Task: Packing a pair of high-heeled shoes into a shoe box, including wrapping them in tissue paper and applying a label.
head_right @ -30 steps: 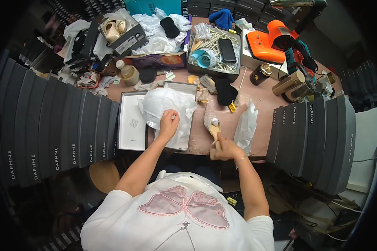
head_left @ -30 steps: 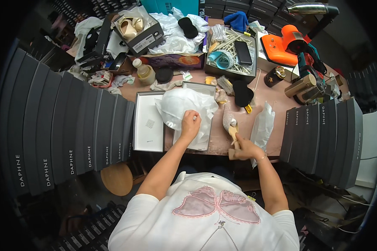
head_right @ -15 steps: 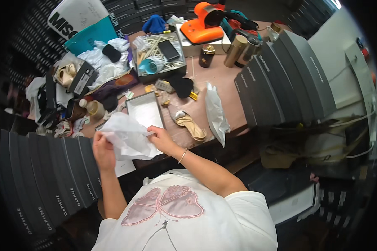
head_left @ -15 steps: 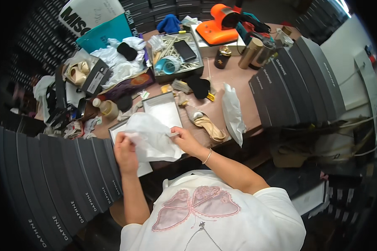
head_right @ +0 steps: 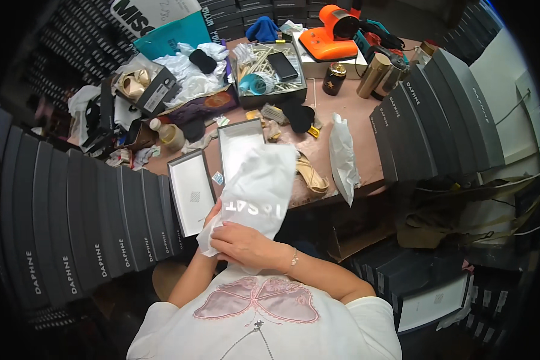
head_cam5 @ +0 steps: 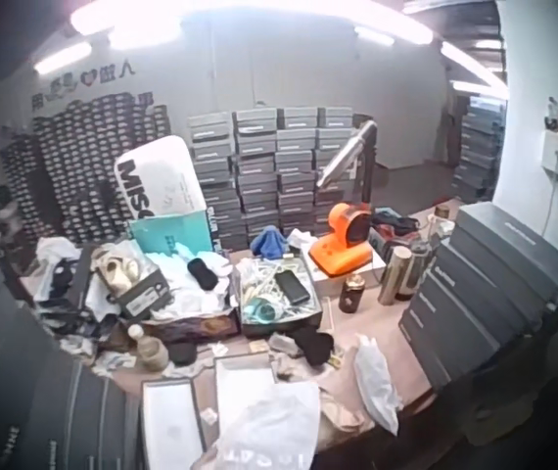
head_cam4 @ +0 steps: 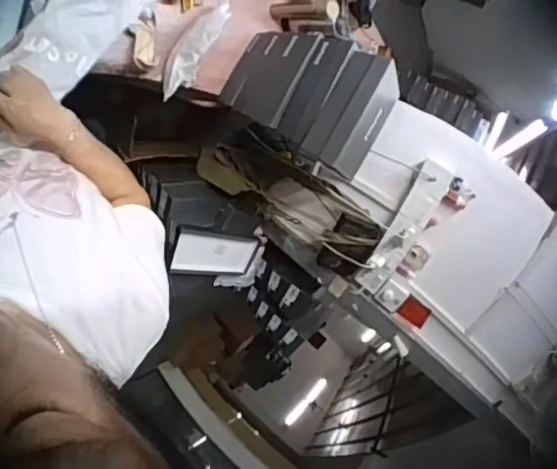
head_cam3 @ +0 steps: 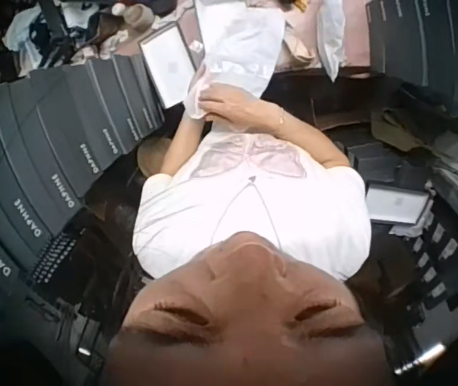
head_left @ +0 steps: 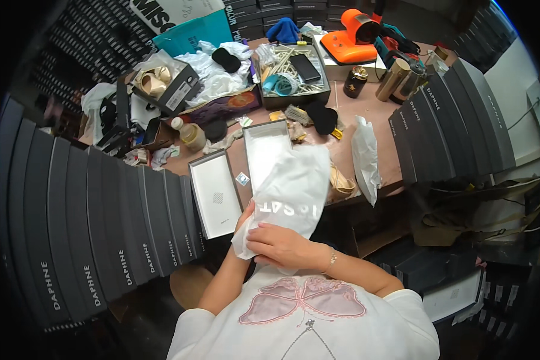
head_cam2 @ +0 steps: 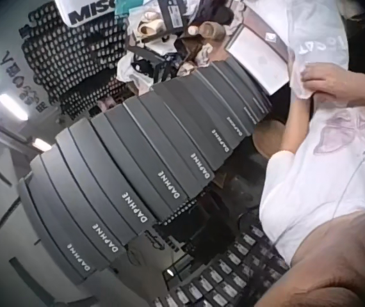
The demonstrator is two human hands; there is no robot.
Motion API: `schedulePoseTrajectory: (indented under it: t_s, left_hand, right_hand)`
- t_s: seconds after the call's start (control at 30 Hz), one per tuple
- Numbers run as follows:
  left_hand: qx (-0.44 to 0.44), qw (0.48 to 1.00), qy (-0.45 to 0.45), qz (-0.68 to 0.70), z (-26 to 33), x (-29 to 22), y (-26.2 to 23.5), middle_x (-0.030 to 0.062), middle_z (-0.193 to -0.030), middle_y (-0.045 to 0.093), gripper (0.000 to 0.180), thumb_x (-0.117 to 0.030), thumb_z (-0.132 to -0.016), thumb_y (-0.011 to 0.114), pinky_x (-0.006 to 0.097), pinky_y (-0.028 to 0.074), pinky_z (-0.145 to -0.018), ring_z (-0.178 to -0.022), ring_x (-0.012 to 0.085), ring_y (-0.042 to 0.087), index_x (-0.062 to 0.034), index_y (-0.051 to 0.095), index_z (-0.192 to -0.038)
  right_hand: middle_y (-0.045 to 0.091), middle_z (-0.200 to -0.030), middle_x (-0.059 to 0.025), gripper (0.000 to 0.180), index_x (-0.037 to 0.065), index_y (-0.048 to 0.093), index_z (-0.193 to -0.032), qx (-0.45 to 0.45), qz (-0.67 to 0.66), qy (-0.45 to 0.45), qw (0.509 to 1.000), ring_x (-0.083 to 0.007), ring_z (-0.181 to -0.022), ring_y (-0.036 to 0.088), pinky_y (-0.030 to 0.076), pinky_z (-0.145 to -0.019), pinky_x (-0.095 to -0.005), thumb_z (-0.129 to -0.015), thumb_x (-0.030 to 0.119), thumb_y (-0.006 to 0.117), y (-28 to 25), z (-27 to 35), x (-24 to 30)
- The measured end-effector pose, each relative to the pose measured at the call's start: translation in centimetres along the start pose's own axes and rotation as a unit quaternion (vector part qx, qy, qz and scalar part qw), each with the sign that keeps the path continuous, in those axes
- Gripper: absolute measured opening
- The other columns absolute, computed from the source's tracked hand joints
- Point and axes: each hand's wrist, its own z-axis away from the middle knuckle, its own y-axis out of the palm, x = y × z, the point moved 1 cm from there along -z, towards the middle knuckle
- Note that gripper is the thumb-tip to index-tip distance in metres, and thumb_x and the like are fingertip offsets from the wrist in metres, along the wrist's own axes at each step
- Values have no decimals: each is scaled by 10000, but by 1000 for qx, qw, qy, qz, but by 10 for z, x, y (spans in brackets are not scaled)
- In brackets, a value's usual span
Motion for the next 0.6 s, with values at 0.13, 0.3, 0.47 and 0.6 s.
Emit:
schedulePoseTrajectory:
  t_s: [0.13, 0.3, 0.47, 0.6]
  left_hand:
    - [-73, 995, 63, 27, 10, 38, 18, 198, -1313, 532, 546, -419, -999, 362, 454, 460, -997, -1169, 313, 561, -27, 426, -1374]
    - [-113, 915, 8, -387, -3, 87, -12, 99, -1127, 649, 383, -257, -978, 496, 349, 501, -915, -1046, 184, 617, -16, 549, -1270]
    - [-241, 866, 20, -437, -25, 154, -27, 59, -940, 663, 214, -200, -945, 583, 247, 519, -718, -795, 128, 643, -24, 634, -1057]
    - [-273, 859, 107, -420, -25, 136, -16, 47, -873, 642, 177, -204, -947, 590, 238, 512, -689, -753, 121, 633, -36, 627, -988]
  right_hand:
    - [537, -1204, -151, 496, 17, 511, -1211, -194, -23, 162, 967, -294, -1132, 528, 407, -1004, -384, -790, 161, 729, -42, 74, 15]
    - [531, -1286, -118, 447, -5, 487, -1280, -357, -559, 411, 626, -195, -1130, 532, 431, -966, -342, -899, 157, 657, -20, 156, -27]
    - [657, -1065, -107, 341, -23, 579, -1164, -382, -521, 568, 510, -210, -933, 654, 547, -802, -356, -932, 226, 607, 35, 317, -88]
    - [642, -1084, -117, 414, 7, 570, -1198, -620, -421, 566, 343, -268, -949, 641, 534, -815, -443, -903, 289, 638, 34, 438, -160]
